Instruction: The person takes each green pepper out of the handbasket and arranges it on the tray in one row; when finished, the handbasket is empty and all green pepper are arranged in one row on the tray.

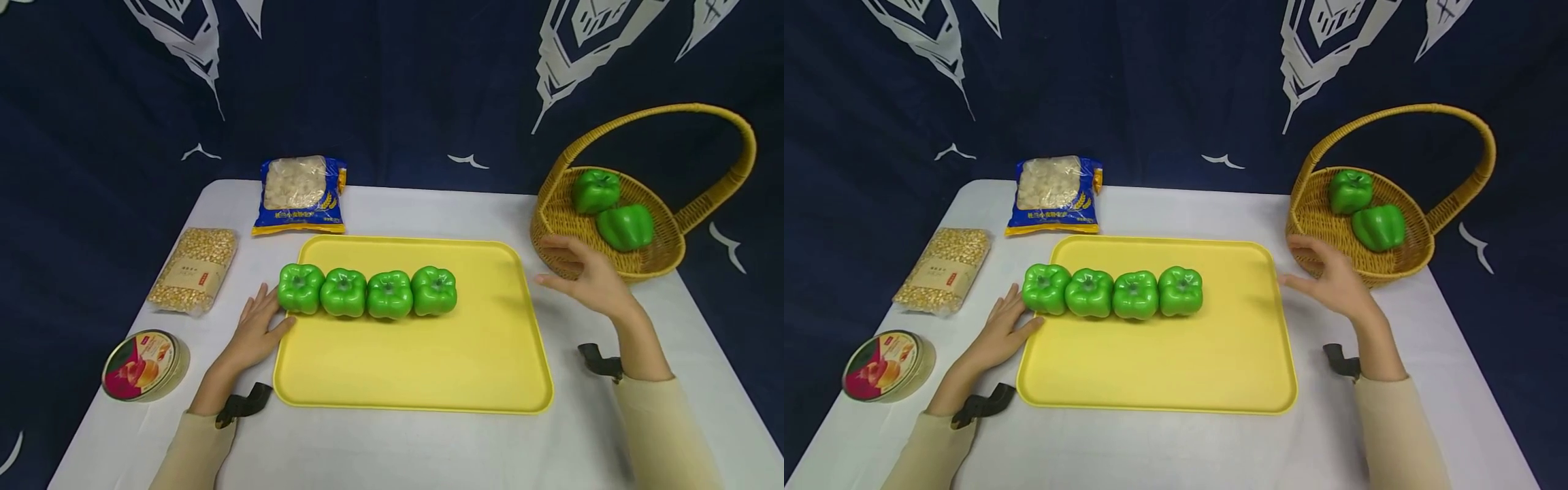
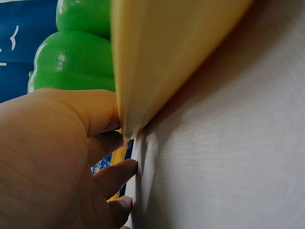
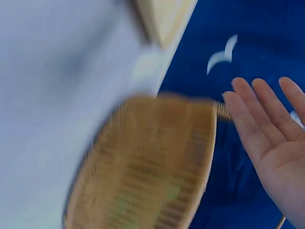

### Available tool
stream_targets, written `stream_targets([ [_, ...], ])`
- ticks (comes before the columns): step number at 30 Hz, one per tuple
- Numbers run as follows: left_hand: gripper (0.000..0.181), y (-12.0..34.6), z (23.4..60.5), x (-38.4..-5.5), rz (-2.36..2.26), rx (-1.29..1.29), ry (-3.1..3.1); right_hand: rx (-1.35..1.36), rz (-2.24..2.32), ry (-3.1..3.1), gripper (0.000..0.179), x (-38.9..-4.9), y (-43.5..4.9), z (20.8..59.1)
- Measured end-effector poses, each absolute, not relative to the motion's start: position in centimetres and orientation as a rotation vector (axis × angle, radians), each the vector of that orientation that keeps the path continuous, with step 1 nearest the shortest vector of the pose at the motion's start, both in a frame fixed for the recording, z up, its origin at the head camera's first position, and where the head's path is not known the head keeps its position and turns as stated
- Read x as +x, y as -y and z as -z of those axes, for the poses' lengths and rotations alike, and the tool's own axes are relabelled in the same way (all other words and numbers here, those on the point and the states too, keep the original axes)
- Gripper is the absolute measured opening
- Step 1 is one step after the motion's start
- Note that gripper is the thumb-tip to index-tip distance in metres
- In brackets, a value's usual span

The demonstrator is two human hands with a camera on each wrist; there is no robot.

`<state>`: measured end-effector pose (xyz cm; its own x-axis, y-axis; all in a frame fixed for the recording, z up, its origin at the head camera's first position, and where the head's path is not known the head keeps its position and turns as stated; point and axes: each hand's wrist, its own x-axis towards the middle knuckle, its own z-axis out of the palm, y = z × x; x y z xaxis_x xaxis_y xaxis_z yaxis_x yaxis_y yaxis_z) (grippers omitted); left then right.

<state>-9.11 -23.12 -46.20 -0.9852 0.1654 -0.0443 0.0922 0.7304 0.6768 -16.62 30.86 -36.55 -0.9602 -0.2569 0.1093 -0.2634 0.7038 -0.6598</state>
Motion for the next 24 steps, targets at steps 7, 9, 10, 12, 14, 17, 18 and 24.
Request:
stream_targets([
  [7, 0.061, 23.2, 46.3, -9.0, -1.1, 0.218, -2.834, 0.104, -1.095, 2.658, 0.059, -18.1, -36.3, 34.5],
  [9, 0.06, 23.2, 46.3, -9.0, -1.105, 0.22, -2.836, 0.035, -1.125, 2.597, 0.058, -18.7, -37.6, 34.0],
  [10, 0.06, 23.2, 46.3, -9.0, -1.106, 0.221, -2.837, -0.006, -1.136, 2.581, 0.058, -19.0, -38.2, 33.7],
  [12, 0.06, 23.2, 46.3, -9.0, -1.107, 0.222, -2.838, -0.09, -1.134, 2.568, 0.059, -19.5, -39.2, 33.1],
  [14, 0.06, 23.2, 46.3, -9.0, -1.105, 0.223, -2.84, -0.176, -1.113, 2.576, 0.06, -20.1, -39.9, 32.7],
  [17, 0.06, 23.2, 46.3, -9.0, -1.104, 0.225, -2.841, -0.305, -1.068, 2.617, 0.062, -21.0, -40.7, 32.5],
  [18, 0.06, 23.2, 46.3, -9.0, -1.105, 0.225, -2.841, -0.342, -1.052, 2.635, 0.064, -21.2, -40.9, 32.5],
  [24, 0.06, 23.2, 46.4, -9.1, -1.11, 0.222, -2.84, -0.452, -1.016, 2.661, 0.068, -22.4, -41.9, 32.8],
])
